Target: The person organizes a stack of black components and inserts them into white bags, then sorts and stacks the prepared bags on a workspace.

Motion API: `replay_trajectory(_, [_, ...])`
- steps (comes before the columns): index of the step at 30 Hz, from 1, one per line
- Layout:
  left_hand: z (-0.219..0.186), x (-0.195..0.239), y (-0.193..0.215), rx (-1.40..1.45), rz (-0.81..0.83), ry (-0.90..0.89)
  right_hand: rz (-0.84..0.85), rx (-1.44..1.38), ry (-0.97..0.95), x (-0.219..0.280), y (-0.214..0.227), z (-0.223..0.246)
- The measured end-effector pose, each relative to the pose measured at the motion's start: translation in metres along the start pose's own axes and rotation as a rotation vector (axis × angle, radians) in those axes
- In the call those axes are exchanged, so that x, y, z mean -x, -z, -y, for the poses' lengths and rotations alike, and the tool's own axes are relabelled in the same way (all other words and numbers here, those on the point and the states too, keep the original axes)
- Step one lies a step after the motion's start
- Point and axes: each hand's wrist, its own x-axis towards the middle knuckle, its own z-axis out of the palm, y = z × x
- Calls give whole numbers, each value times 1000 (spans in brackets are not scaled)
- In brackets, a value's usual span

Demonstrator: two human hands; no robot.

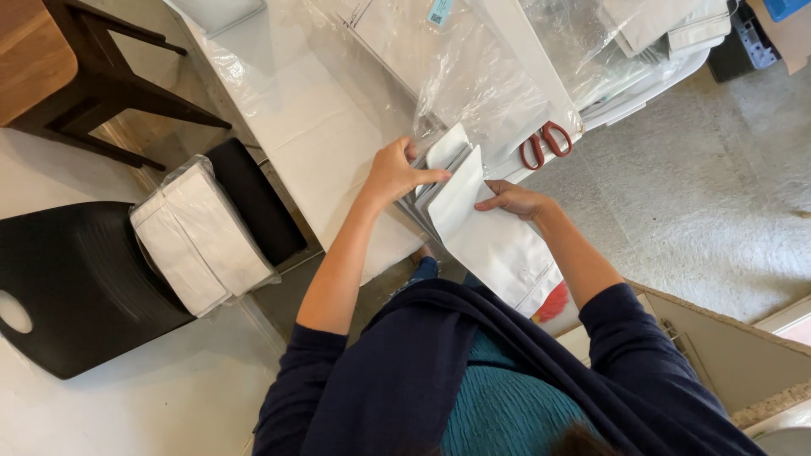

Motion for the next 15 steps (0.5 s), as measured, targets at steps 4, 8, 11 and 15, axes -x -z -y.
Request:
replay_trajectory(4, [47, -40, -25, -198, -219, -61, -7, 49, -9, 2, 1, -1])
replay_trajectory(8, [40, -49, -31, -361, -340, -167, -18, 64, -12, 1, 1, -2])
replay_trajectory(11, [34, -46, -33, -265, -388, -243, -29, 68, -13, 3, 1, -1])
replay_trajectory(15, [16, -48, -23, -164, -325, 73, -31, 71, -9, 3, -2, 2])
